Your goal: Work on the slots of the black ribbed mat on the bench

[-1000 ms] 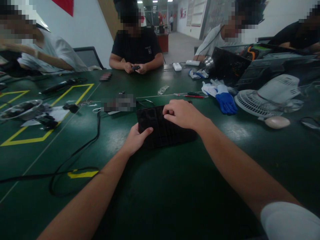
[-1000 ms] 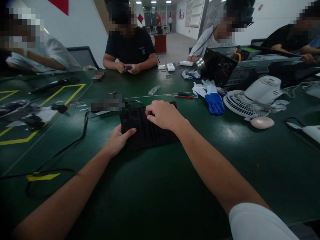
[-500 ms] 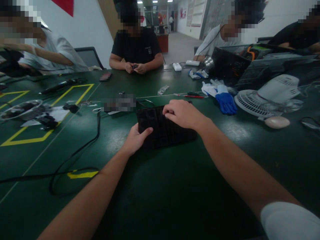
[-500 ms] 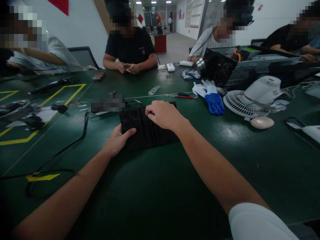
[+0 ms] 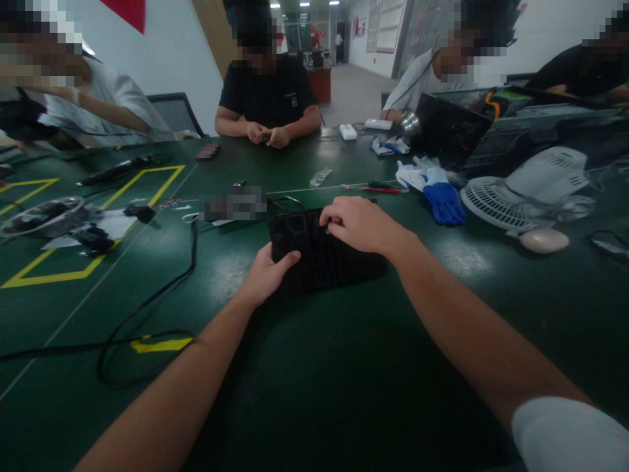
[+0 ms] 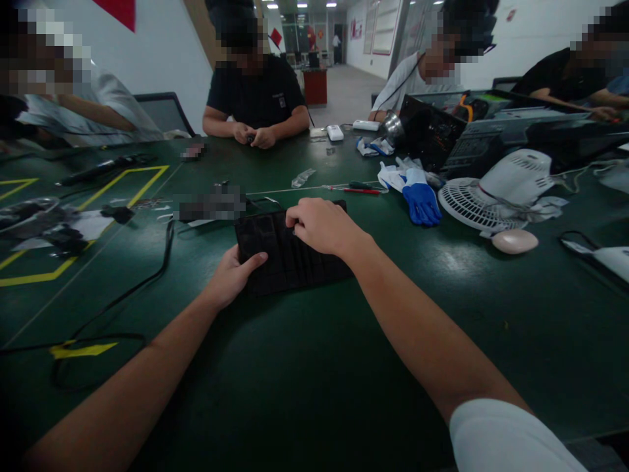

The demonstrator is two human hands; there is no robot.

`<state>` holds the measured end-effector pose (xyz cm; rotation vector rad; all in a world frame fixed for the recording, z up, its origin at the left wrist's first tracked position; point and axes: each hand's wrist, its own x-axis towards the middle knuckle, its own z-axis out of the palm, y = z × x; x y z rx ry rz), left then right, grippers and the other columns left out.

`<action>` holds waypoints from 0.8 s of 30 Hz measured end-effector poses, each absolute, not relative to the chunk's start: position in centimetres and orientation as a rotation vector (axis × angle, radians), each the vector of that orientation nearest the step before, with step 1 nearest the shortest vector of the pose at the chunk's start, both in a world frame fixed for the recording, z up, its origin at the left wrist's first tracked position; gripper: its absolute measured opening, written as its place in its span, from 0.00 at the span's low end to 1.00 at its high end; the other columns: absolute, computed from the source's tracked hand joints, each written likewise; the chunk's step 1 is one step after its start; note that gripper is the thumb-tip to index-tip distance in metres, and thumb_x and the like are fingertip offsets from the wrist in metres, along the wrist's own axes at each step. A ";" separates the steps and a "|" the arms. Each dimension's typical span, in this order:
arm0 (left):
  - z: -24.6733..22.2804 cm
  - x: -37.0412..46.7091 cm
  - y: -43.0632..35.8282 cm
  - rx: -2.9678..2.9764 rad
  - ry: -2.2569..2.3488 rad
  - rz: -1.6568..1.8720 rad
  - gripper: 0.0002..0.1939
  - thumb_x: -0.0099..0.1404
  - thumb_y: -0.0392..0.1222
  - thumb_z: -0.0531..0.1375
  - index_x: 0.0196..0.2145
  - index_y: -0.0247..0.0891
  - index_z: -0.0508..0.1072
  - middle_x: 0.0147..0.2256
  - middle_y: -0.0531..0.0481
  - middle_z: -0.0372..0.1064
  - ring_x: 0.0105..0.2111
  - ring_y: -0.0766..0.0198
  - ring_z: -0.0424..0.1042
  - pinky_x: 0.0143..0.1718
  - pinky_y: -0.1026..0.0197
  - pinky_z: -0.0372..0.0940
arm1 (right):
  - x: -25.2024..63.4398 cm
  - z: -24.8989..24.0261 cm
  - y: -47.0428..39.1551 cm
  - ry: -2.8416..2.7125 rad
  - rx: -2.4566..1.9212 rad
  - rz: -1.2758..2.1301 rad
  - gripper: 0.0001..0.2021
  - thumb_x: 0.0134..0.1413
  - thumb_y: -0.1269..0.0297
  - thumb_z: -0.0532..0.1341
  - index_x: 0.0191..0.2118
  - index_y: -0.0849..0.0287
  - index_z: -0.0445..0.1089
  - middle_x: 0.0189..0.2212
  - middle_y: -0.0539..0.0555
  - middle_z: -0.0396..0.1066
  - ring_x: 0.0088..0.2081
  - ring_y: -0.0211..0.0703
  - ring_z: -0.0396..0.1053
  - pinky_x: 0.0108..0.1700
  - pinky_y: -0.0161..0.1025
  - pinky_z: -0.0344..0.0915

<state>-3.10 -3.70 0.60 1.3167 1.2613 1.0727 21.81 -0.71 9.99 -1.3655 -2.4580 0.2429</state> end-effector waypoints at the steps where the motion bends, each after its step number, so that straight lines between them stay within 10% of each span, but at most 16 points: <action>1: 0.6 -3.1 -3.7 1.319 1.262 1.075 0.26 0.59 0.54 0.75 0.50 0.38 0.78 0.46 0.43 0.82 0.47 0.46 0.82 0.54 0.41 0.76 | 21.8 10.0 -0.7 -2.459 -1.363 0.245 0.14 0.69 0.69 0.60 0.50 0.54 0.84 0.47 0.57 0.78 0.45 0.50 0.72 0.46 0.46 0.61; 24: 0.6 -3.1 -3.7 1.306 1.257 1.074 0.29 0.58 0.55 0.76 0.51 0.37 0.77 0.47 0.43 0.82 0.47 0.45 0.82 0.54 0.41 0.77 | 22.0 10.0 -0.7 -2.475 -1.329 0.251 0.12 0.64 0.67 0.65 0.50 0.55 0.83 0.45 0.56 0.76 0.43 0.48 0.70 0.42 0.44 0.59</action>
